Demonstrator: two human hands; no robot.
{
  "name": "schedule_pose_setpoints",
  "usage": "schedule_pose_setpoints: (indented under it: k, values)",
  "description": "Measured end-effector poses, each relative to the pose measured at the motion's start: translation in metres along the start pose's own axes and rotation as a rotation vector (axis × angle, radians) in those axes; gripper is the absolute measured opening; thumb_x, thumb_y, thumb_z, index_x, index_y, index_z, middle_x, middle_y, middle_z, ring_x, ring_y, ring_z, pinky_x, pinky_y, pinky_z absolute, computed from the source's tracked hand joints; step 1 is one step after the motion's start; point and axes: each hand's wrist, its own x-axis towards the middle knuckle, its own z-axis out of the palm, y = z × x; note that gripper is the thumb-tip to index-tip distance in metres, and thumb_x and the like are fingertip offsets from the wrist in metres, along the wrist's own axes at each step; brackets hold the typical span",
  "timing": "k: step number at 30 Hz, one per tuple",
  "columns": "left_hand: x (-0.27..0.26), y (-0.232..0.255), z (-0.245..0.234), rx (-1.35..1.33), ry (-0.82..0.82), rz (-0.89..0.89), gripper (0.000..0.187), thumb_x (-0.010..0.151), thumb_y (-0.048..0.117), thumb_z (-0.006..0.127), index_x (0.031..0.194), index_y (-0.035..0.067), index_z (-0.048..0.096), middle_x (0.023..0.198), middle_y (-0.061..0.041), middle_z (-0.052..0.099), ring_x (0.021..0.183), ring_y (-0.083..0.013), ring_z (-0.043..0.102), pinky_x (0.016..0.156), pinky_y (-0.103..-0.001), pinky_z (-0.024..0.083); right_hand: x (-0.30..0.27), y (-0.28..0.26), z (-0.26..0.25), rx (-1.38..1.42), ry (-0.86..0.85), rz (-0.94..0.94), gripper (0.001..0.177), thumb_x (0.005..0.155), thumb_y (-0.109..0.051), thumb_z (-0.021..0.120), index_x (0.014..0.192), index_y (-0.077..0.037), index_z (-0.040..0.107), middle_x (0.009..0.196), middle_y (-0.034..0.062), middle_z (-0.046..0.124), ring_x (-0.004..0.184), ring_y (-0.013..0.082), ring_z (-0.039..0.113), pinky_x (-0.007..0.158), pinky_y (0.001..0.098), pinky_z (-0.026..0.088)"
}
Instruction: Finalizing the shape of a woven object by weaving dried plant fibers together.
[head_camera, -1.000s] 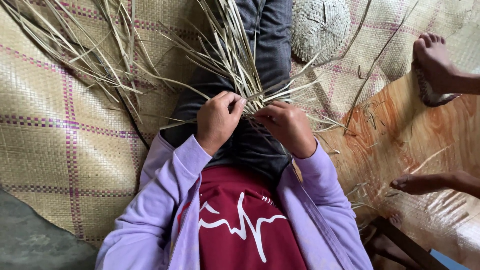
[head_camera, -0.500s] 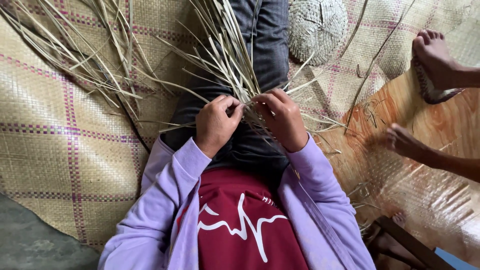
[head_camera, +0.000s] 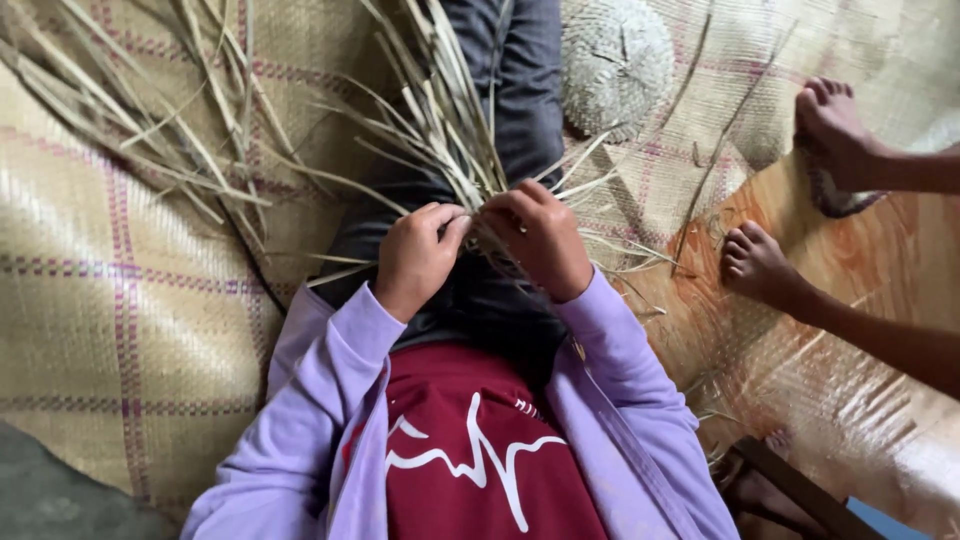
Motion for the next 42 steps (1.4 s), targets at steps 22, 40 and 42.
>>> schedule_pose_setpoints:
  k: [22,40,42]
  values:
    - [-0.003,0.000,0.006,-0.039,0.045,-0.059,0.013,0.099,0.025,0.065,0.105,0.024,0.077,0.084,0.000,0.073,0.082,-0.0222,0.076,0.066,-0.038,0.064,0.011,-0.004,-0.017,-0.090,-0.156,-0.260,0.006,0.097,-0.001,0.070,0.100,-0.005,0.074,0.091,0.0142,0.068,0.083,0.0360,0.066,0.073,0.0436,0.057]
    - [-0.006,-0.002,0.028,0.098,0.218,-0.026,0.012,0.097,0.036,0.069,0.091,0.026,0.070,0.079,0.001,0.069,0.076,-0.0271,0.074,0.063,-0.045,0.063,0.019,0.008,-0.005,-0.047,-0.119,-0.431,0.020,0.110,-0.017,0.059,0.101,-0.008,0.076,0.091,0.0119,0.070,0.083,0.0330,0.065,0.072,0.0400,0.051]
    - [-0.008,-0.005,0.032,0.083,0.248,0.037,0.007,0.097,0.031,0.067,0.101,0.026,0.070,0.086,-0.001,0.068,0.081,-0.0302,0.073,0.067,-0.046,0.061,0.022,0.014,0.000,0.036,-0.153,-0.291,0.006,0.099,-0.012,0.071,0.101,-0.006,0.073,0.086,0.0120,0.067,0.079,0.0343,0.064,0.071,0.0421,0.053]
